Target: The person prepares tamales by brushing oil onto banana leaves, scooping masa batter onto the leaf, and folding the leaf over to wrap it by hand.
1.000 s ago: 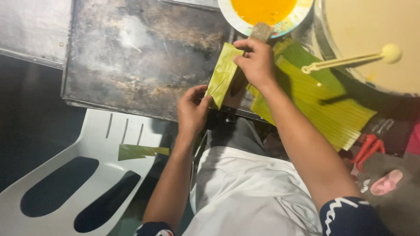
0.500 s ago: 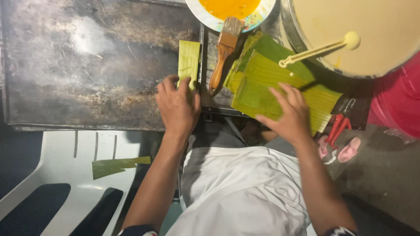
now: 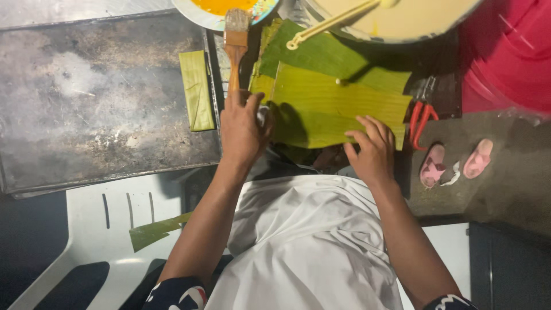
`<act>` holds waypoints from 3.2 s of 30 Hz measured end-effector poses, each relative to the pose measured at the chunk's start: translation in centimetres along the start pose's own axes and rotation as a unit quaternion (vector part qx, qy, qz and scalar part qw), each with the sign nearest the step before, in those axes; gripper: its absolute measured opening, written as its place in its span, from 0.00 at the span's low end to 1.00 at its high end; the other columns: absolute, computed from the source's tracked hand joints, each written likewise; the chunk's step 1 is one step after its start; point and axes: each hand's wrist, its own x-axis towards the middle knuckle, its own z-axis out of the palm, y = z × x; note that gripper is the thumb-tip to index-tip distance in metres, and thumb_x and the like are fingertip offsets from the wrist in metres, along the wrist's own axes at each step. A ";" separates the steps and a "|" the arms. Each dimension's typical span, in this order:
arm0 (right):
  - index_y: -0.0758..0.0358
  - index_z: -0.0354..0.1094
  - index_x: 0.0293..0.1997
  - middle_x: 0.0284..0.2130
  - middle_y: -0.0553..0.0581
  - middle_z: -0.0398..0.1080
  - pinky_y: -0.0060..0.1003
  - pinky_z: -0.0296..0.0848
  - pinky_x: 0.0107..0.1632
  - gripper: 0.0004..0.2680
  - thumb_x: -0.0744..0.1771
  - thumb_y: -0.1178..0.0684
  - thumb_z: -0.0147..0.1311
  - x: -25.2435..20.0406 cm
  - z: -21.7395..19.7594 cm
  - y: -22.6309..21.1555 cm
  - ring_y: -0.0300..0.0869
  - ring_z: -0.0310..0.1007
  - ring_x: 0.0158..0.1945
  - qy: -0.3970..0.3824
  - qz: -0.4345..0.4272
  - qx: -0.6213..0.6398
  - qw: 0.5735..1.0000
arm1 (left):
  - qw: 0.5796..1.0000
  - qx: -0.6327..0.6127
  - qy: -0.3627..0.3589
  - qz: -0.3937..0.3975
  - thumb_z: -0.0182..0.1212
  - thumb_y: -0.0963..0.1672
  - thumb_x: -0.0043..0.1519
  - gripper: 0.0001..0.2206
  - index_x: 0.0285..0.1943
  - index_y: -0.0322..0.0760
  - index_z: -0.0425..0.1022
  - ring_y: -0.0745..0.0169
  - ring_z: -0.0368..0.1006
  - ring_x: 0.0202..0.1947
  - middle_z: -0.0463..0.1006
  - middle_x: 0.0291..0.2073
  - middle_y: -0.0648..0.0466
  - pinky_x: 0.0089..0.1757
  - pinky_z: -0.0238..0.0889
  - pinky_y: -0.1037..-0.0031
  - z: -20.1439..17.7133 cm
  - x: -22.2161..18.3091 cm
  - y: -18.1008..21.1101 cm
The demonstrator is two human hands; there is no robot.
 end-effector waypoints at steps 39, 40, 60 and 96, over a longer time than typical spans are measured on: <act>0.59 0.80 0.37 0.52 0.61 0.74 0.51 0.63 0.61 0.09 0.61 0.47 0.68 -3.8 -2.4 1.8 0.54 0.67 0.60 -0.248 -0.007 0.149 0.957 | 0.944 0.329 0.032 -0.008 0.64 0.46 0.57 0.27 0.65 0.32 0.67 0.45 0.71 0.42 0.75 0.37 0.47 0.41 0.60 0.56 4.9 7.9 -5.5; 0.57 0.80 0.38 0.53 0.57 0.74 0.47 0.66 0.62 0.09 0.62 0.45 0.67 -3.7 -2.4 1.4 0.50 0.70 0.59 -0.237 0.033 0.159 0.958 | 0.952 0.302 0.039 -0.015 0.65 0.46 0.55 0.25 0.61 0.34 0.68 0.44 0.71 0.42 0.76 0.37 0.46 0.40 0.60 0.54 4.5 8.0 -5.4; 0.54 0.79 0.40 0.54 0.53 0.76 0.46 0.69 0.65 0.10 0.62 0.43 0.65 -4.3 -2.4 1.7 0.46 0.72 0.61 -0.254 0.072 0.179 0.948 | 0.986 0.097 0.057 -0.121 0.62 0.42 0.57 0.15 0.54 0.40 0.74 0.37 0.75 0.39 0.75 0.42 0.43 0.41 0.67 0.52 -2.5 5.5 -0.5; 0.66 0.70 0.34 0.66 0.70 0.64 0.48 0.64 0.68 0.03 0.62 0.62 0.61 4.1 0.0 6.2 0.60 0.58 0.73 -0.043 0.040 0.211 0.976 | 0.985 0.098 -0.139 -0.021 0.64 0.47 0.60 0.14 0.51 0.37 0.71 0.36 0.78 0.33 0.76 0.45 0.40 0.35 0.71 0.52 7.6 4.5 7.6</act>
